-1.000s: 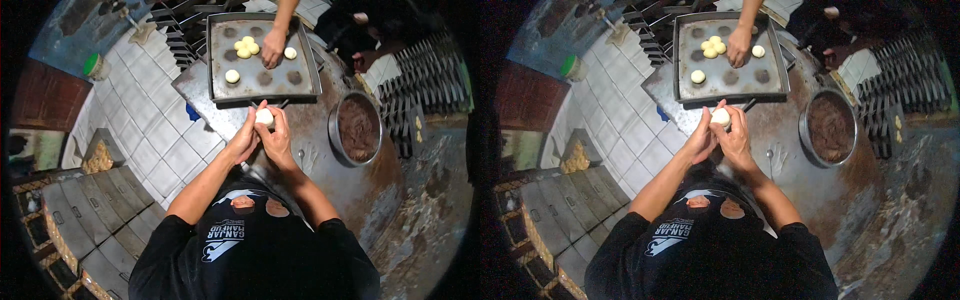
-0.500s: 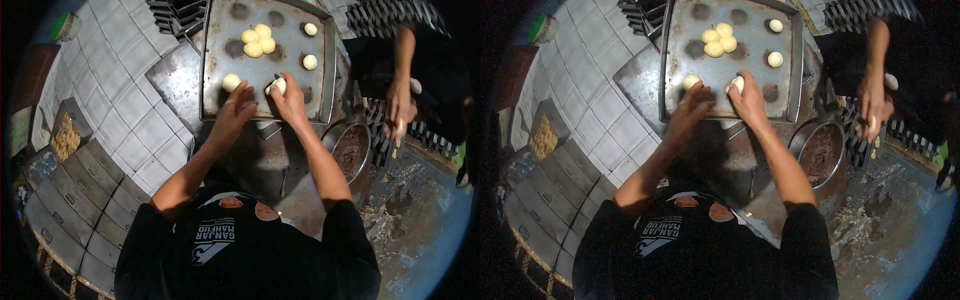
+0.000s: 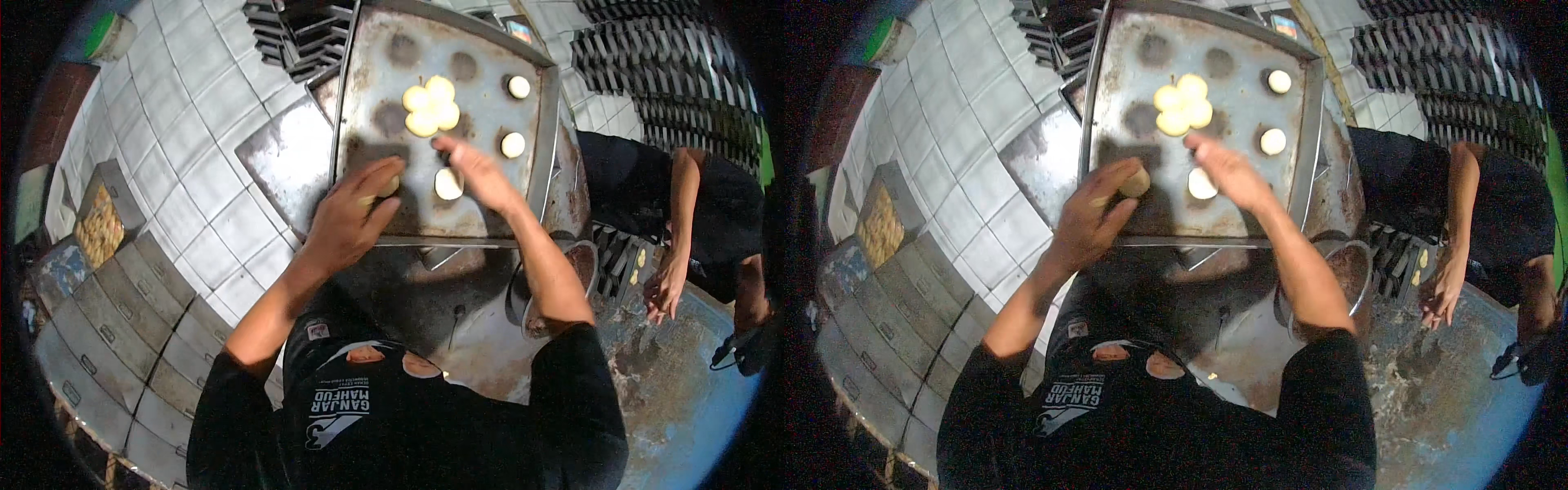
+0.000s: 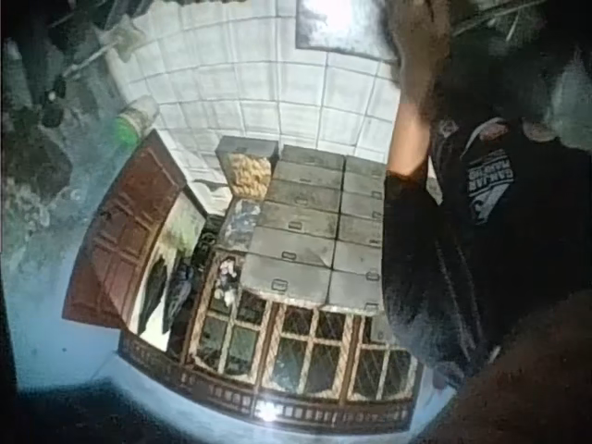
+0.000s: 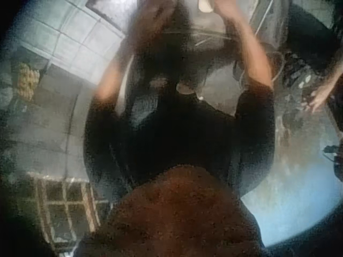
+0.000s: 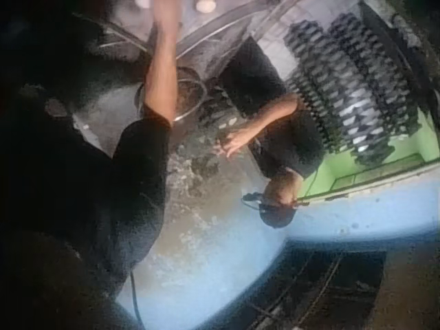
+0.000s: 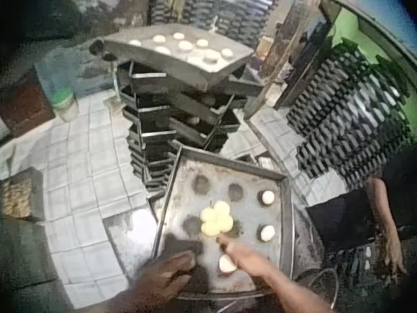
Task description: The person fills dough balls with a dark filling using a spoon, rolls them by hand, and places them onto metal trays. The person then stacks the filled trays onto a large vertical rack.
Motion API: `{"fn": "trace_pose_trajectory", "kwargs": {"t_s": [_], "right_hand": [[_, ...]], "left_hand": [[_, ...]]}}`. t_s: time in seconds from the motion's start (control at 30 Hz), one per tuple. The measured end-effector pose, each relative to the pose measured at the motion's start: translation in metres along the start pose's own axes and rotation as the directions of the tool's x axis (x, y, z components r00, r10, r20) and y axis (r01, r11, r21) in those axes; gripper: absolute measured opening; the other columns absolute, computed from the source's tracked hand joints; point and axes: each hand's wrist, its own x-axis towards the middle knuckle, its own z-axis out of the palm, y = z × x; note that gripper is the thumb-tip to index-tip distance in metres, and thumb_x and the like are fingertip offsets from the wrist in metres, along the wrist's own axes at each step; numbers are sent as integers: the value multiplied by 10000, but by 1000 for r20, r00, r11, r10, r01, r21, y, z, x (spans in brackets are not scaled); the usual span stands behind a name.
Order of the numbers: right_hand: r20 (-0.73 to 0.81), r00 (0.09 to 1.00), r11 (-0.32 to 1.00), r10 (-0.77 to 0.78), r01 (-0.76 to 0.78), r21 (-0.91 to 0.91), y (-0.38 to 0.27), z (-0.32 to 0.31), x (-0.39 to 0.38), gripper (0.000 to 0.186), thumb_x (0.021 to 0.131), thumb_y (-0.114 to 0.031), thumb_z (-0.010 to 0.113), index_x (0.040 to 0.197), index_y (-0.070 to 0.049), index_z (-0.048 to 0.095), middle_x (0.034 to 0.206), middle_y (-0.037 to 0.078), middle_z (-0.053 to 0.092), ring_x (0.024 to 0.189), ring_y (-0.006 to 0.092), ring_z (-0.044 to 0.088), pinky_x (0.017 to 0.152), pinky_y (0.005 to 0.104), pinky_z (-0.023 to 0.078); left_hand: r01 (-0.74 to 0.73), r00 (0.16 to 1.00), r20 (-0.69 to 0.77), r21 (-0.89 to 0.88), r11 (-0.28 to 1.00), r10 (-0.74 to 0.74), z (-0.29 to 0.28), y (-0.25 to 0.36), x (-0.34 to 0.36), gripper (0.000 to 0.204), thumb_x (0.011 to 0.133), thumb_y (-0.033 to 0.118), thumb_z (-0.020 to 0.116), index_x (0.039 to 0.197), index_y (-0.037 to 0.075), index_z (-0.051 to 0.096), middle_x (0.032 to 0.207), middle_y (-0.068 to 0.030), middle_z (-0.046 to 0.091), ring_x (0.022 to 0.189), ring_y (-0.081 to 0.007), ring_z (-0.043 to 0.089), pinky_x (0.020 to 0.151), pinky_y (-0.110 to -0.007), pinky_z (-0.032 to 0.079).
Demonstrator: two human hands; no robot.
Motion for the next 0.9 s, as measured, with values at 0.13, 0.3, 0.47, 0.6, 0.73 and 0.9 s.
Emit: {"fn": "trace_pose_trajectory", "kwargs": {"t_s": [0.13, 0.3, 0.47, 0.6, 0.73, 0.9], "right_hand": [[-675, 721, 974, -157, 1, -226, -8, 9, 47, 414, 912, -302, 701, 1151, 33, 661, 998, 194, 744, 954, 281, 720, 862, 406, 545], [-585, 797, 932, 153, 80, 353, -32, 14, -3, 341, 872, -191, 753, 1091, 59, 678, 885, 93, 716, 775, 130, 651, 700, 297, 521], [-730, 666, 976, -153, 219, -5, -42, 85, -180, 242, 885, -146, 735, 1061, 4, 664, 808, 33, 667, 738, 108, 607, 676, 276, 502], [-783, 453, 905, -425, 187, -383, -16, 152, -295, 258, 901, -119, 723, 1106, 30, 675, 1002, 146, 632, 832, 226, 633, 749, 339, 520], [-821, 571, 984, -21, 157, 83, 54, 227, -374, 260, 956, -103, 665, 1184, 23, 665, 1010, 143, 690, 868, 205, 669, 777, 326, 532], [-774, 552, 606, 311, 512, 609, 107, 288, -431, 246, 988, -127, 654, 1176, 32, 649, 967, 86, 711, 834, 135, 659, 785, 285, 524]], "left_hand": [[-345, 938, 115, 433, 833, 328, 57, -43, 67, 507, 946, 193, 628, 1413, 22, 526, 1448, -191, 531, 1319, -374, 519, 1127, -483, 387], [-281, 960, 218, 783, 556, 178, 65, -51, 82, 521, 984, 270, 476, 1411, -26, 516, 1539, -196, 444, 1439, -318, 389, 1161, -568, 291], [151, 987, 88, -169, 974, -138, 118, 42, 3, 375, 1039, 291, 506, 1169, -24, 661, 1099, -155, 692, 1002, -269, 650, 878, -405, 500], [375, 905, 182, -765, 523, -384, 189, 92, -131, 408, 1071, 349, 493, 941, -1, 656, 856, -34, 639, 782, -137, 575, 713, -315, 468], [321, 945, 190, -412, 853, -265, 225, 103, -227, 411, 1078, 397, 498, 958, 30, 638, 889, -37, 634, 815, -110, 563, 715, -294, 458], [475, 869, 372, -435, 765, -328, 263, 112, -302, 451, 1059, 459, 520, 813, 85, 576, 766, -6, 587, 688, -78, 515, 581, -283, 407]]}}
